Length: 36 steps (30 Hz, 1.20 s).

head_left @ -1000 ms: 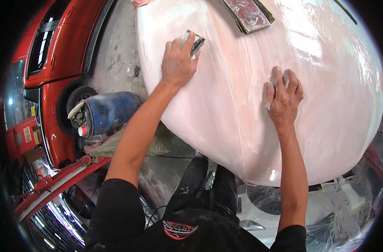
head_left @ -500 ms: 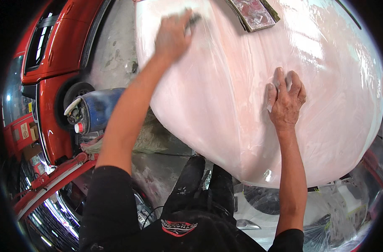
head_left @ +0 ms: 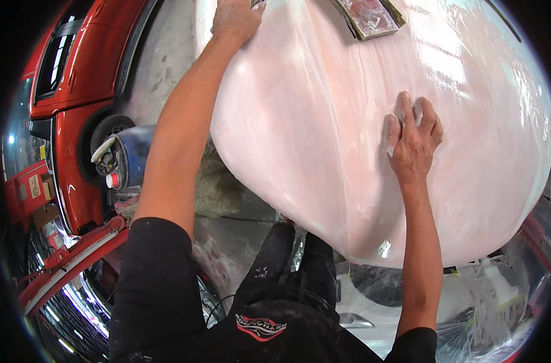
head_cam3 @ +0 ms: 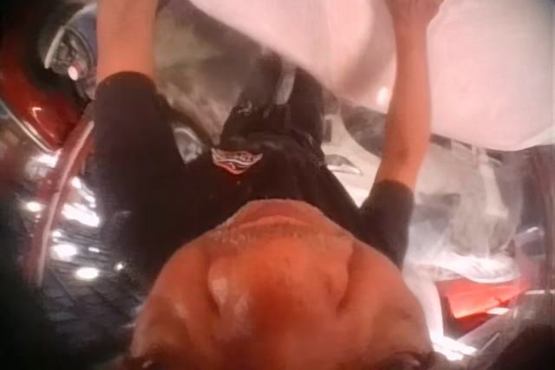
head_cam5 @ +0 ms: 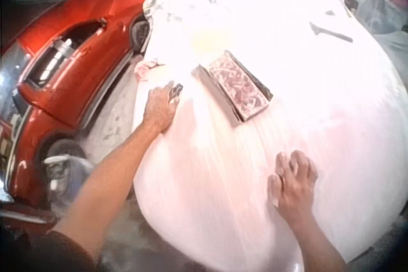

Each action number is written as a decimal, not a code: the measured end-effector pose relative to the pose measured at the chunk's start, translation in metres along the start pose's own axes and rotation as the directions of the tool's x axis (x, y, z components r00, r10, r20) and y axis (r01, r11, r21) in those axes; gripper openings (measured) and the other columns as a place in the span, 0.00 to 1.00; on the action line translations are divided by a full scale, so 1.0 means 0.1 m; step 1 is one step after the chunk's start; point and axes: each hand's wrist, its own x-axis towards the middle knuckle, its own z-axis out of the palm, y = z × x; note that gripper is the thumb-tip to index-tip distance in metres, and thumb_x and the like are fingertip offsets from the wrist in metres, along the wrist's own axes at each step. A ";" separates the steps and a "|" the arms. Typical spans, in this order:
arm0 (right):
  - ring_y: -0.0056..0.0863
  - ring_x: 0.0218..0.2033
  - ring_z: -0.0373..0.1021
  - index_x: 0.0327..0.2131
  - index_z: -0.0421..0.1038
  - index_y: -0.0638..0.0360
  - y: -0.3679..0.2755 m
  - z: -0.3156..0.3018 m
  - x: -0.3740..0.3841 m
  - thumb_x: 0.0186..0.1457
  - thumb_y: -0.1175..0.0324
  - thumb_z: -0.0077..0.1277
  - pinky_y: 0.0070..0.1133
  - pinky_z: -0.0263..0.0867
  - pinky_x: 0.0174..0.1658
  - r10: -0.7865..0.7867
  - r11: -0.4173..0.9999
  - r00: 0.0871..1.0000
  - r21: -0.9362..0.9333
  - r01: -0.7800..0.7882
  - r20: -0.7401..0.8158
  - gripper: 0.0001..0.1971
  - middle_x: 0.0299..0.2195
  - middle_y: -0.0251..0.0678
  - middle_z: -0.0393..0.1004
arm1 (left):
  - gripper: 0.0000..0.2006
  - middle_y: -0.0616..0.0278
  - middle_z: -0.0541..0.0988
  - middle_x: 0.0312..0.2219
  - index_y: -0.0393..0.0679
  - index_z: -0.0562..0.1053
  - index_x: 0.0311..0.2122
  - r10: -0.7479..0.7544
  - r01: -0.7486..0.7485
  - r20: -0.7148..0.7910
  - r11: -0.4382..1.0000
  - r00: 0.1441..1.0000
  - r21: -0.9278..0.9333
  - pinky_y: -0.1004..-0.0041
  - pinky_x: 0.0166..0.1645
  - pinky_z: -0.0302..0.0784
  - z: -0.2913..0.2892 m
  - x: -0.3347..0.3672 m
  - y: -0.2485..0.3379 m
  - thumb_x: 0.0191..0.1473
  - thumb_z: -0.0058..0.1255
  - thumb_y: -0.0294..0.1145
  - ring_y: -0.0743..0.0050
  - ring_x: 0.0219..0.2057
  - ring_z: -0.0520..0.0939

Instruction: The person sands a large, curved, light-pink car part using a sanding block. They work methodically across the surface, using one hand to sand and the other to feel for smoothness.

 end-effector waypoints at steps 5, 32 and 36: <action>0.41 0.61 0.56 0.61 0.74 0.43 0.13 -0.02 -0.05 0.62 0.55 0.55 0.37 0.54 0.64 0.040 0.997 0.999 -0.061 -0.038 0.027 0.24 0.61 0.37 0.62 | 0.34 0.40 0.78 0.46 0.49 0.70 0.65 0.125 -0.122 0.008 0.977 0.992 -0.178 0.50 0.55 0.72 -0.15 -1.37 0.50 0.51 0.64 0.32 0.40 0.48 0.77; 0.40 0.62 0.55 0.62 0.72 0.43 0.18 0.00 -0.07 0.64 0.54 0.53 0.36 0.53 0.65 0.019 0.992 1.000 -0.122 -0.017 0.014 0.24 0.62 0.38 0.61 | 0.28 0.47 0.80 0.40 0.48 0.72 0.62 0.207 -0.203 -0.005 0.953 0.978 -0.226 0.54 0.52 0.74 -0.25 -1.43 0.38 0.56 0.59 0.36 0.48 0.45 0.78; 0.41 0.61 0.56 0.62 0.72 0.43 0.07 0.03 -0.04 0.64 0.54 0.53 0.37 0.53 0.65 -0.018 0.997 1.000 -0.076 0.018 0.006 0.24 0.62 0.39 0.62 | 0.23 0.46 0.81 0.41 0.42 0.73 0.59 0.147 -0.147 -0.001 0.985 0.989 -0.086 0.54 0.52 0.73 0.11 -0.14 -0.27 0.59 0.55 0.37 0.48 0.44 0.79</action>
